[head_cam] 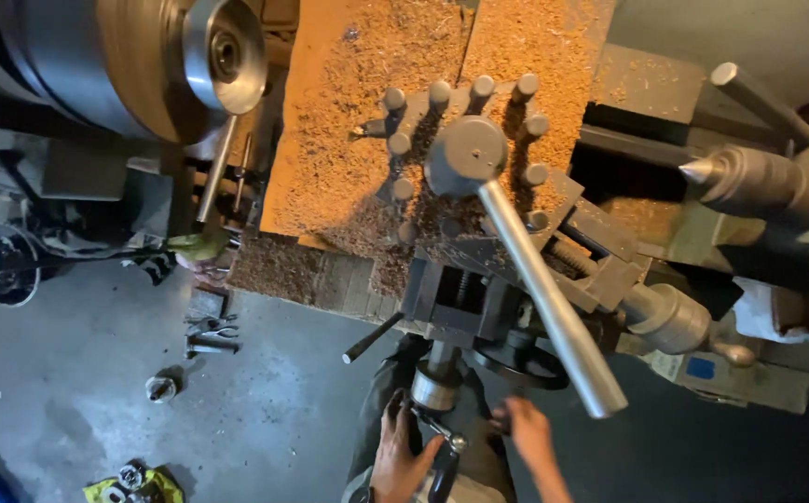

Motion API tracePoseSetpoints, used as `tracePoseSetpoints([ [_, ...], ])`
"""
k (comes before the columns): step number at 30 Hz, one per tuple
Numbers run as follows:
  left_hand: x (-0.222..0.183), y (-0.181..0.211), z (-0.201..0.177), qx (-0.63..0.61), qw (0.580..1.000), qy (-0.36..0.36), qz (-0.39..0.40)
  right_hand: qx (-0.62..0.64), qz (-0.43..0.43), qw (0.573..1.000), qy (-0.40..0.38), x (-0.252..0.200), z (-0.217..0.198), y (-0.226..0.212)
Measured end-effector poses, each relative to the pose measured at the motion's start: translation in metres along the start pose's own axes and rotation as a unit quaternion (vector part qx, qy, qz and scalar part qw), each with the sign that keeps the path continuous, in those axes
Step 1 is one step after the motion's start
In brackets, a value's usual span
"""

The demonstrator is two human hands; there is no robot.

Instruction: Using a metal lathe to machine and adjust metal components.

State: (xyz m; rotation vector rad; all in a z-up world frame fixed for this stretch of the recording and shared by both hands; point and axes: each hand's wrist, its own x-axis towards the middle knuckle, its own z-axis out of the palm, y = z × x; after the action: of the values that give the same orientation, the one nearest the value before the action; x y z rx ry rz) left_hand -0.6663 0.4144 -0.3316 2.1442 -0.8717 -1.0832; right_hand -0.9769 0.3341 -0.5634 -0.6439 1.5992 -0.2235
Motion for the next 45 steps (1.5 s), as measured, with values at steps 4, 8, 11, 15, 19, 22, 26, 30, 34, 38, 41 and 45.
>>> tracePoseSetpoints([
  [4, 0.007, -0.012, 0.009, 0.075, 0.996, -0.041, -0.001, -0.295, -0.229, 0.924, -0.079, 0.088, 0.054, 0.054],
  [8, 0.01, 0.053, -0.011, 0.141, 0.983, -0.097, -0.07, -0.234, -0.039, 0.971, 0.006, 0.152, 0.015, 0.056],
  [11, -0.001, 0.071, -0.003, 0.164, 0.964, -0.162, -0.135, -0.121, -0.022, 0.992, -0.021, 0.057, -0.079, 0.013],
  [15, -0.003, 0.075, 0.015, 0.171, 0.962, -0.123, -0.173, 0.048, 0.01, 0.997, -0.058, 0.027, 0.0, 0.003],
  [19, -0.017, 0.057, 0.042, 0.139, 0.986, 0.001, -0.089, -0.154, -0.069, 0.984, -0.065, 0.002, 0.031, -0.013],
  [22, -0.017, -0.004, 0.036, 0.018, 0.995, 0.021, -0.096, -0.125, -0.066, 0.987, -0.071, 0.002, -0.022, -0.008],
  [26, 0.015, -0.077, -0.017, 0.025, 0.983, -0.044, -0.179, -0.084, -0.08, 0.989, -0.096, 0.021, -0.07, 0.004],
  [30, 0.034, -0.194, 0.08, 0.01, 0.996, -0.011, -0.09, -0.061, -0.108, 0.983, -0.135, -0.042, 0.033, -0.071],
  [34, 0.054, -0.231, 0.135, 0.039, 0.999, 0.03, -0.006, -0.061, -0.11, 0.983, -0.136, -0.029, 0.057, -0.053],
  [38, 0.057, -0.191, 0.068, 0.115, 0.988, -0.005, -0.1, -0.062, -0.112, 0.982, -0.14, 0.005, -0.072, 0.0],
  [41, 0.038, -0.096, 0.0, 0.079, 0.979, -0.015, -0.189, -0.063, -0.104, 0.983, -0.137, 0.057, -0.102, 0.021],
  [45, 0.021, -0.013, -0.041, 0.002, 0.987, 0.014, -0.161, -0.069, -0.102, 0.983, -0.135, 0.028, 0.037, -0.033],
])
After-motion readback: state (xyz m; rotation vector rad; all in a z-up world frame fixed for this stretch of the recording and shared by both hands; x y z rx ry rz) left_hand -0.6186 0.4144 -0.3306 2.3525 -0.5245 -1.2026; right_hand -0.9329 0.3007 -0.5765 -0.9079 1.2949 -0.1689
